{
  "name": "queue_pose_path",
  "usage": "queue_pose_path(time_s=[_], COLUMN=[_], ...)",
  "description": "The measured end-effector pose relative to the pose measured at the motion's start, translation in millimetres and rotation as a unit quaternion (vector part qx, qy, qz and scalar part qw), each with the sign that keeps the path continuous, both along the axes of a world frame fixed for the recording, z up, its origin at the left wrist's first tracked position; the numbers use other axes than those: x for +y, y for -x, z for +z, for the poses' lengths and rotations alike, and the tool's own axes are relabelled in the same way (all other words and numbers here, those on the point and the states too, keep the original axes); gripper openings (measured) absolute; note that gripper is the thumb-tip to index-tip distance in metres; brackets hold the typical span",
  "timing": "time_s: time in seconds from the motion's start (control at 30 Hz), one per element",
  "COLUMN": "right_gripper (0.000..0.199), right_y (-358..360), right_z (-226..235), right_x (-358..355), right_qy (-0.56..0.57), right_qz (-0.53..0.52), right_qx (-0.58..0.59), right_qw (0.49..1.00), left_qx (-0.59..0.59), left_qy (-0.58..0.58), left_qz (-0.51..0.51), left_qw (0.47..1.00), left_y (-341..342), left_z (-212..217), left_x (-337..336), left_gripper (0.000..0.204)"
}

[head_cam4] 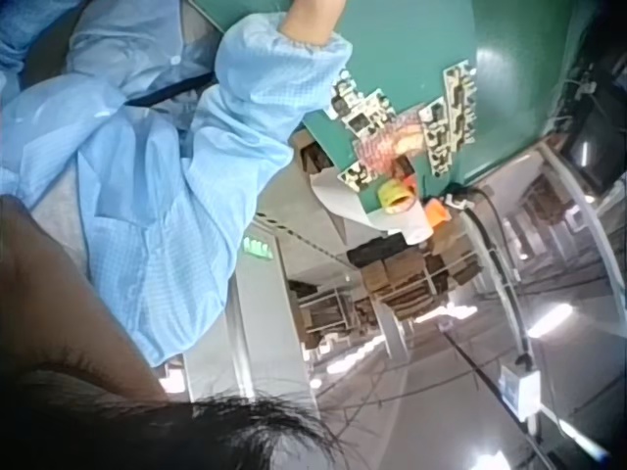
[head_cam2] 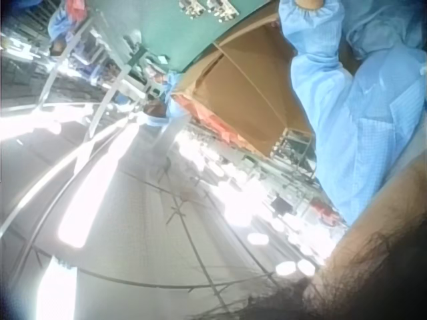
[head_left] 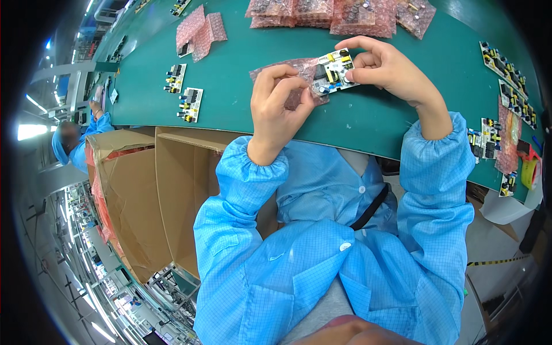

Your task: The recorder is placing small green circuit boards into pink anti-static bubble wrap bags individually at a manufacturing workstation.

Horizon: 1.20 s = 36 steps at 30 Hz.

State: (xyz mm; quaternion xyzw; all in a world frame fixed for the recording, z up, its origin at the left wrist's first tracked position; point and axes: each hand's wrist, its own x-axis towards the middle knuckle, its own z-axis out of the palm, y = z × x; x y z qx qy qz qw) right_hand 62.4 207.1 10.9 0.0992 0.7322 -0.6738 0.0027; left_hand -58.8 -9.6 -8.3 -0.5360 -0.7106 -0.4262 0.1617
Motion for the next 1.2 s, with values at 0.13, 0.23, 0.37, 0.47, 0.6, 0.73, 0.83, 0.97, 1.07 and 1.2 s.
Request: queue_pose_path(time_s=[0.13, 0.23, 0.37, 0.47, 0.6, 0.73, 0.83, 0.97, 1.07, 1.2], right_gripper=[0.052, 0.052, 0.055, 0.055, 0.054, 0.053, 0.052, 0.050, 0.051, 0.053], right_y=[-0.4, 0.1, 0.6, -0.6, -1.2, 0.3, 0.1, 1.3, 2.2, 3.7], right_z=[-2.6, -2.1, 8.0, -1.3, 0.3, 2.1, -1.3, -2.0, -1.0, -4.3], right_x=[-3.3, -6.5, -7.0, -4.0, -6.0, -4.4, -3.3, -5.7, -5.6, -8.6], right_qy=[0.003, 0.011, 0.019, -0.024, -0.068, -0.020, 0.004, -0.003, 0.025, 0.024], right_qz=[0.034, 0.024, -0.046, -0.014, -0.007, -0.050, -0.060, -0.019, -0.077, -0.079], right_qx=[0.021, 0.008, 0.001, 0.059, 0.041, 0.013, 0.004, 0.002, 0.002, 0.034], right_qw=[0.999, 1.000, 0.999, 0.998, 0.997, 0.998, 0.998, 1.000, 0.997, 0.996], left_qx=[-0.029, -0.061, -0.053, -0.053, -0.038, -0.057, -0.049, -0.001, -0.014, -0.045], left_qy=[0.000, 0.002, 0.006, 0.011, 0.013, 0.008, 0.017, 0.025, 0.019, 0.019], left_qz=[-0.002, 0.007, 0.006, 0.012, 0.015, -0.012, -0.021, 0.004, -0.004, 0.002], left_qw=[1.000, 0.998, 0.999, 0.998, 0.999, 0.998, 0.998, 1.000, 1.000, 0.999], left_y=[-1.6, -1.8, 2.4, 7.7, 17.1, 11.5, 9.3, 11.1, 9.5, 8.0], left_z=[4.8, 8.0, 8.3, 6.5, 8.4, 5.6, 5.9, 12.7, 11.0, 18.0], left_x=[1.5, 4.0, 5.0, 5.8, 11.5, 16.7, 18.6, 22.3, 26.1, 31.0], left_gripper=[0.020, 0.020, 0.019, 0.017, 0.014, 0.013, 0.014, 0.015, 0.014, 0.012])
